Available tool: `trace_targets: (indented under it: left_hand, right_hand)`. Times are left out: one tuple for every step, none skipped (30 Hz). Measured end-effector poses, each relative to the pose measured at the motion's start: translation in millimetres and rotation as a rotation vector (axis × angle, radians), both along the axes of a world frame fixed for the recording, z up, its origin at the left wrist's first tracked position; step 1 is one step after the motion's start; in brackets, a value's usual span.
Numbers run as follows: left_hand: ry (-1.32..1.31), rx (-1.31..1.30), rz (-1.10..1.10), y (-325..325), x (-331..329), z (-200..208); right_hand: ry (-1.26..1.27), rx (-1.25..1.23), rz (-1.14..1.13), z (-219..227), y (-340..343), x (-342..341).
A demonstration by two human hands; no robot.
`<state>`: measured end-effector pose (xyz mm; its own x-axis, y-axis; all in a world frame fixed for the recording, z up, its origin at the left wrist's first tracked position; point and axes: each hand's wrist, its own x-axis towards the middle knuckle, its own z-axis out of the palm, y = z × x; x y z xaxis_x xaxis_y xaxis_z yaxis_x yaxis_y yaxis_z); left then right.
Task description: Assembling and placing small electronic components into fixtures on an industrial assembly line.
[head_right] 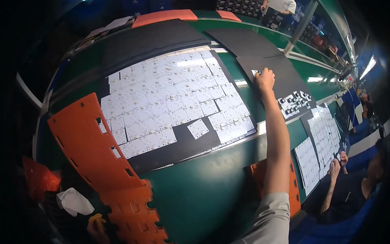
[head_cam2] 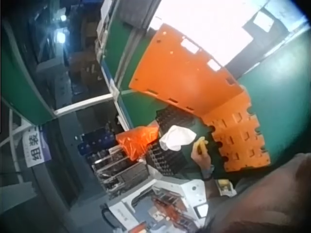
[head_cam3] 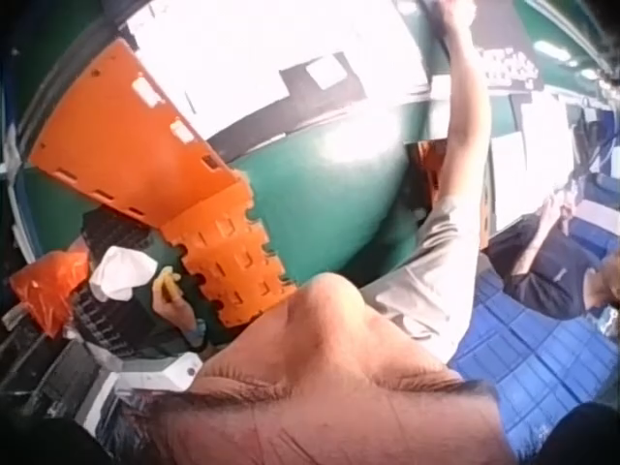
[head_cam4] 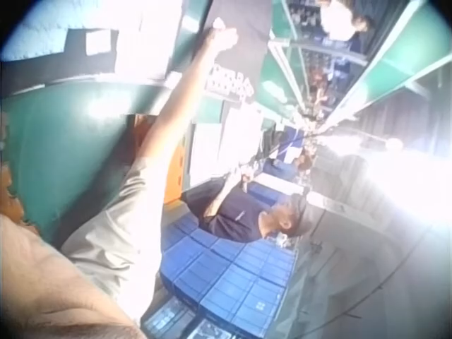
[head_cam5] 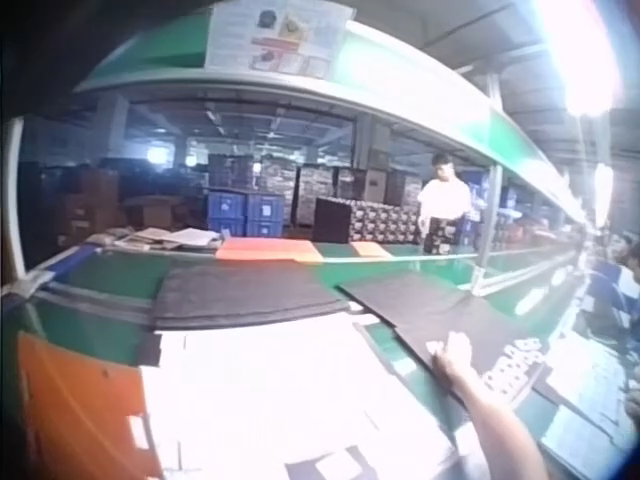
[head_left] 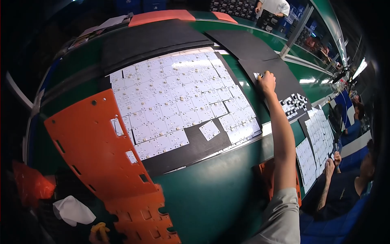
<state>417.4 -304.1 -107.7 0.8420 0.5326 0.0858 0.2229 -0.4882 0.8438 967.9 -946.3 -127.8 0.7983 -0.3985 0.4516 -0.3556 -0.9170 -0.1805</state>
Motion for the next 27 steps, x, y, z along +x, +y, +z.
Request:
trace_targets:
  left_hand:
    - [-0.004, -0.013, 0.003, -0.7, 0.6, 0.3]
    - [-0.008, -0.025, 0.007, -1.4, 1.0, 0.4]
    - [-0.011, -0.028, 0.019, -1.8, 1.3, 0.0]
    - [-0.003, -0.052, 0.026, -1.3, -0.4, -0.3]
    - [0.005, -0.076, 0.033, -0.7, -2.0, -0.6]
    - [0.006, -0.076, 0.051, -0.2, -2.2, -0.5]
    - [0.003, -0.066, 0.034, 0.6, -1.0, -1.2]
    - [-0.001, -0.056, 0.016, 1.7, -1.1, -2.4]
    - [-0.001, -0.062, 0.026, 3.6, -2.9, -4.3]
    - [-0.001, -0.076, 0.032, 4.7, -4.5, -5.9]
    - [-0.001, -0.09, 0.037, 4.7, -5.5, -6.7]
    - [-0.002, -0.095, 0.049, 4.6, -5.2, -6.5]
    - [-0.005, -0.054, 0.014, 5.2, -3.3, -3.2]
    - [-0.006, -0.014, -0.024, 5.6, -2.7, -2.2]
    - [-0.005, -0.016, -0.015, 6.2, -3.6, -3.8]
    - [0.003, -0.005, -0.019, 7.2, -4.1, -2.9]
    - [0.011, 0.006, -0.026, 7.6, -4.3, -1.5]
    - [0.006, 0.01, -0.029, 6.5, -4.0, 0.7]
    - [0.009, 0.002, -0.026, 5.1, -3.4, 1.6]
    - [0.013, -0.006, -0.027, 4.5, -2.8, 2.5]
    - [0.014, -0.006, -0.035, 5.3, -3.5, 1.6]
    - [0.011, -0.022, -0.027, 6.6, -4.8, -0.6]
    - [0.007, -0.037, -0.021, 7.6, -4.9, -1.6]
    - [0.007, -0.035, -0.034, 8.0, -4.5, -1.3]
    - [0.006, -0.021, -0.039, 7.2, -4.2, 0.2]
    - [0.004, -0.006, -0.045, 6.7, -4.1, 1.4]
    - [0.002, -0.004, -0.06, 7.0, -4.3, 1.8]
  right_hand:
    - [-0.058, 0.03, 0.055, -3.2, 1.6, 7.7]
    - [-0.116, 0.06, 0.111, -4.4, 2.2, 15.9]
    - [-0.118, 0.058, 0.123, -3.8, 1.8, 24.5]
    - [-0.135, 0.11, 0.117, -3.6, 8.7, 31.7]
    - [-0.151, 0.162, 0.111, -4.1, 16.2, 38.9]
    - [-0.211, 0.158, 0.164, -5.7, 23.6, 44.7]
    - [-0.21, 0.155, 0.176, -7.1, 22.3, 52.4]
    - [-0.223, 0.145, 0.151, -7.7, 20.2, 59.6]
    - [-0.237, 0.134, 0.125, -9.0, 18.7, 66.6]
    - [-0.246, 0.162, 0.104, -10.0, 24.9, 72.3]
    - [-0.246, 0.159, 0.118, -10.5, 29.8, 76.4]
    - [-0.246, 0.16, 0.087, -11.0, 33.3, 79.2]
    - [-0.245, 0.163, 0.056, -12.1, 39.0, 80.6]
    - [-0.241, 0.176, 0.051, -12.3, 42.0, 80.0]
    - [-0.238, 0.175, 0.06, -12.1, 46.3, 82.2]
    - [-0.223, 0.191, 0.04, -10.0, 41.1, 83.8]
    - [-0.208, 0.206, 0.017, -8.2, 34.7, 84.5]
    - [-0.226, 0.235, 0.036, -6.4, 27.7, 85.0]
    - [-0.225, 0.234, 0.032, -4.8, 26.7, 83.5]
    - [-0.256, 0.259, 0.055, -3.0, 24.8, 81.5]
    - [-0.287, 0.285, 0.077, -1.1, 21.9, 78.5]
    - [-0.288, 0.285, 0.067, 0.2, 17.6, 75.2]
    - [-0.317, 0.28, 0.098, 2.1, 12.6, 71.0]
    - [-0.346, 0.275, 0.128, 4.6, 6.7, 65.4]
    - [-0.349, 0.274, 0.115, 9.1, 1.7, 58.1]
    - [-0.342, 0.267, 0.109, 15.2, -4.6, 49.4]
    - [-0.337, 0.26, 0.102, 21.6, -11.6, 38.7]
